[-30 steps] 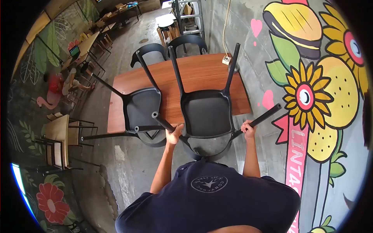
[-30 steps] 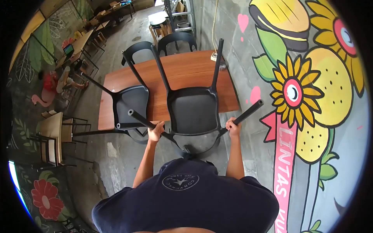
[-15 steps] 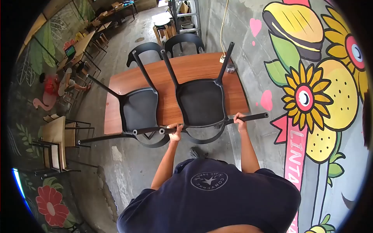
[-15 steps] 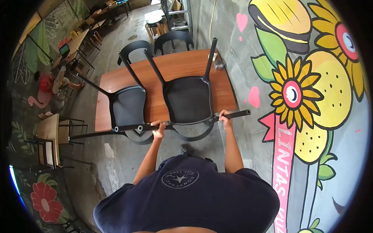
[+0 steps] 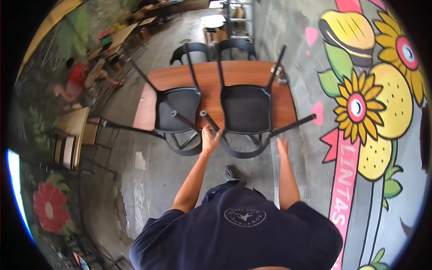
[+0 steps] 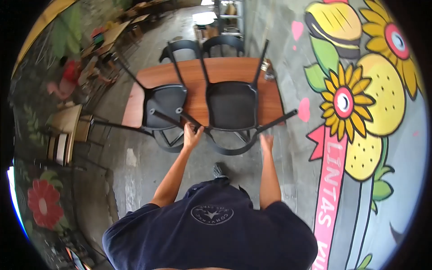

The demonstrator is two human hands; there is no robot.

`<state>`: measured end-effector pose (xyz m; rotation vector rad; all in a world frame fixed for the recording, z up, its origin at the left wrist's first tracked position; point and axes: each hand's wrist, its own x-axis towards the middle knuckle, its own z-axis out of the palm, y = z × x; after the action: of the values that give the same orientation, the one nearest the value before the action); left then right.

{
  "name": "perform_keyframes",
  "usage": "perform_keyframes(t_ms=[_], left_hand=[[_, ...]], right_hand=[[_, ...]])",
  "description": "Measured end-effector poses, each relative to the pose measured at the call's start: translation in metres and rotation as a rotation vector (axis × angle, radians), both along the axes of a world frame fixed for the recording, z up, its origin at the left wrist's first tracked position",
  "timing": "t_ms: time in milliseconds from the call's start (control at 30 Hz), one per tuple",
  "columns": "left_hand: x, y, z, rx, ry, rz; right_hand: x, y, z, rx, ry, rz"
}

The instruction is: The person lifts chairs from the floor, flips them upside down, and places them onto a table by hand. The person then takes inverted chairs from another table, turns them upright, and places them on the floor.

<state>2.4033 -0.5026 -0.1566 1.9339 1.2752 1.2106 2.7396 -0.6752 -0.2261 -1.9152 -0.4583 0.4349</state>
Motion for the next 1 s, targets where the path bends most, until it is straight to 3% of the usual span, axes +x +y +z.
perform_keyframes(t_ms=[33,67,133,233,267,333,367,533,600,667,733,833,933,1000], left_hand=[[-0.016,-0.015,-0.011,-0.28,-0.074,-0.058],[-0.033,-0.033,-0.032,-0.302,-0.116,-0.111],[-0.074,-0.085,-0.035,-0.493,-0.054,-0.206],[-0.137,-0.167,-0.068,-0.759,-0.072,-0.247],[-0.157,-0.19,-0.065,-0.77,-0.069,-0.207],[-0.188,-0.233,-0.052,-1.089,-0.18,-0.091],[-0.203,-0.248,-0.053,-1.101,-0.148,-0.058],[-0.257,-0.278,-0.041,-1.117,-0.277,0.009],[-0.275,-0.275,-0.024,-1.068,-0.301,0.039],[-0.299,-0.267,-0.029,-0.978,-0.384,0.056],[-0.324,-0.242,0.012,-0.676,-0.482,0.095],[-0.39,-0.209,0.131,-0.266,-0.511,0.159],[-0.462,-0.205,0.29,0.152,-0.439,0.244],[-0.506,-0.218,0.369,0.614,-0.353,0.257]], right_hand=[[-0.016,-0.022,0.011,-0.089,0.267,0.212],[-0.047,-0.037,0.01,-0.036,0.316,0.151],[-0.093,-0.079,-0.001,-0.157,0.499,0.326],[-0.154,-0.152,-0.049,-0.367,0.612,0.519],[-0.176,-0.17,-0.057,-0.482,0.61,0.575],[-0.216,-0.196,-0.056,-0.608,0.674,0.622],[-0.231,-0.211,-0.056,-0.723,0.714,0.635],[-0.289,-0.198,-0.037,-0.697,0.712,0.768],[-0.305,-0.174,-0.031,-0.68,0.617,0.944],[-0.32,-0.134,-0.011,-0.599,0.593,0.97],[-0.342,-0.083,0.036,-0.429,0.476,1.036],[-0.387,-0.001,0.149,0.06,0.273,1.2],[-0.451,0.041,0.327,0.518,0.015,1.281],[-0.503,0.04,0.431,1.034,-0.204,1.24]])
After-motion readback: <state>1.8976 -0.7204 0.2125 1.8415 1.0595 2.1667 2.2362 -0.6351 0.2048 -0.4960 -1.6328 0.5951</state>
